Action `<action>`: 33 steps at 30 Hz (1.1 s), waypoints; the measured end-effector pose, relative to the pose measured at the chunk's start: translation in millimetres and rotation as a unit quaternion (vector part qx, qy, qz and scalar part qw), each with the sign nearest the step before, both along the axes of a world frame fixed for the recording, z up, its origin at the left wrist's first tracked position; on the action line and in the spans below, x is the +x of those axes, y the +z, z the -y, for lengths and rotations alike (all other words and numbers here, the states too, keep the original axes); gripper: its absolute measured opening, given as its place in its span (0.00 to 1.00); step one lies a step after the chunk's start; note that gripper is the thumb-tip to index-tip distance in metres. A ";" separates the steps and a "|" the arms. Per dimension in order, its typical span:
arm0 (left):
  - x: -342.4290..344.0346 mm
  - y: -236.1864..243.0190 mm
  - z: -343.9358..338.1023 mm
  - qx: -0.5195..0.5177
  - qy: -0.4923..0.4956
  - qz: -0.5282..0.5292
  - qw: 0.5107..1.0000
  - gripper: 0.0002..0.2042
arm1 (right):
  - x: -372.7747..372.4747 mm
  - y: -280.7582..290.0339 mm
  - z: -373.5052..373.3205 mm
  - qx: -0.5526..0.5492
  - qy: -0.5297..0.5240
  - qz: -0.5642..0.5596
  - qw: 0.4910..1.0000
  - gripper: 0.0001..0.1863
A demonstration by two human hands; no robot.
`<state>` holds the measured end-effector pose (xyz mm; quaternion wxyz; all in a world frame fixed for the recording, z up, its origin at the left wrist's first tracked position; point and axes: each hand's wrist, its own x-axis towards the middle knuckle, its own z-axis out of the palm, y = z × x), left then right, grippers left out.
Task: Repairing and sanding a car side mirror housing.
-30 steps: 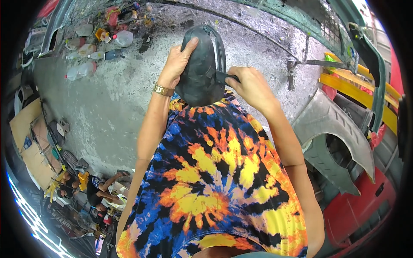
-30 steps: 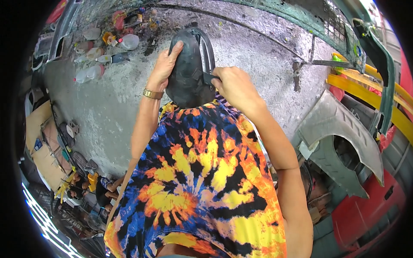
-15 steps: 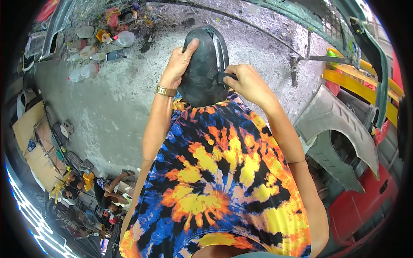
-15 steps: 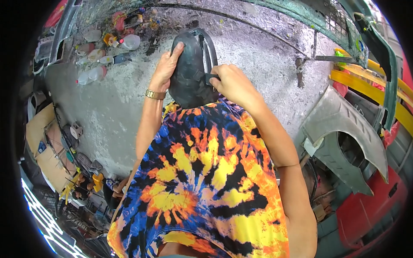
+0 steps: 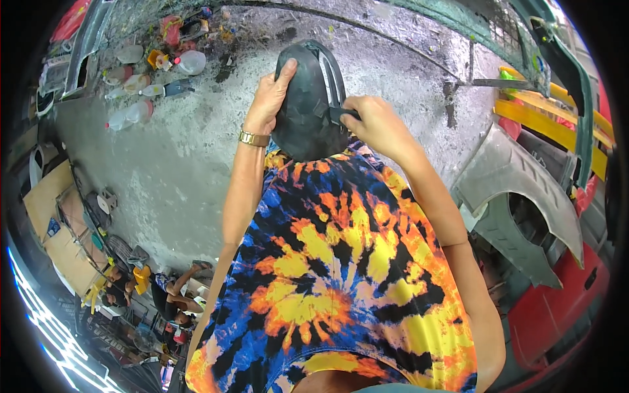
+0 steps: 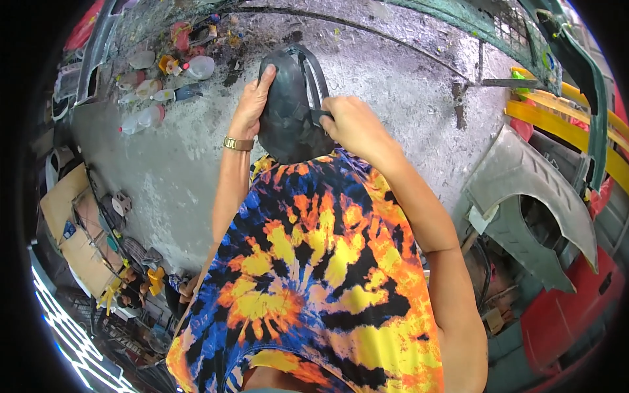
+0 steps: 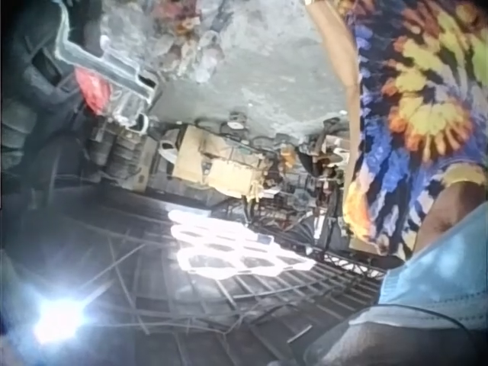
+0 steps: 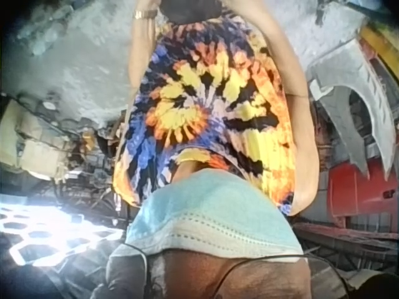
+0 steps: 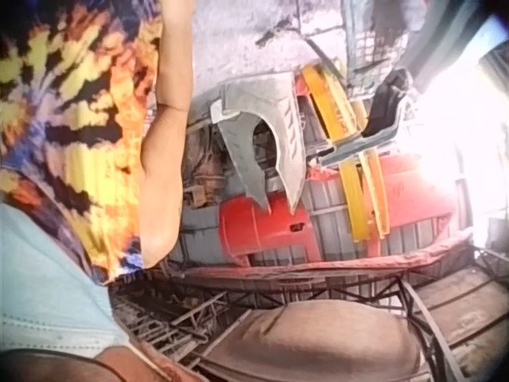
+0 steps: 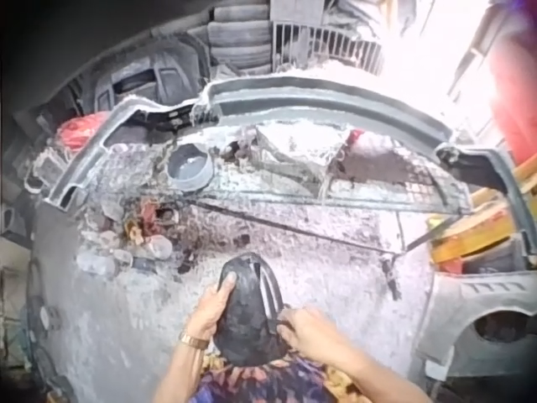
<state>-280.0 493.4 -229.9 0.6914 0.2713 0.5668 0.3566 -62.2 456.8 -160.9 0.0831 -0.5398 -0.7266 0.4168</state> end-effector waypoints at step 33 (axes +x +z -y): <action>-29.0 16.4 -1.8 0.082 -0.021 0.063 0.994 0.28 | 7.9 64.8 33.6 0.094 -0.112 -0.004 0.989 0.07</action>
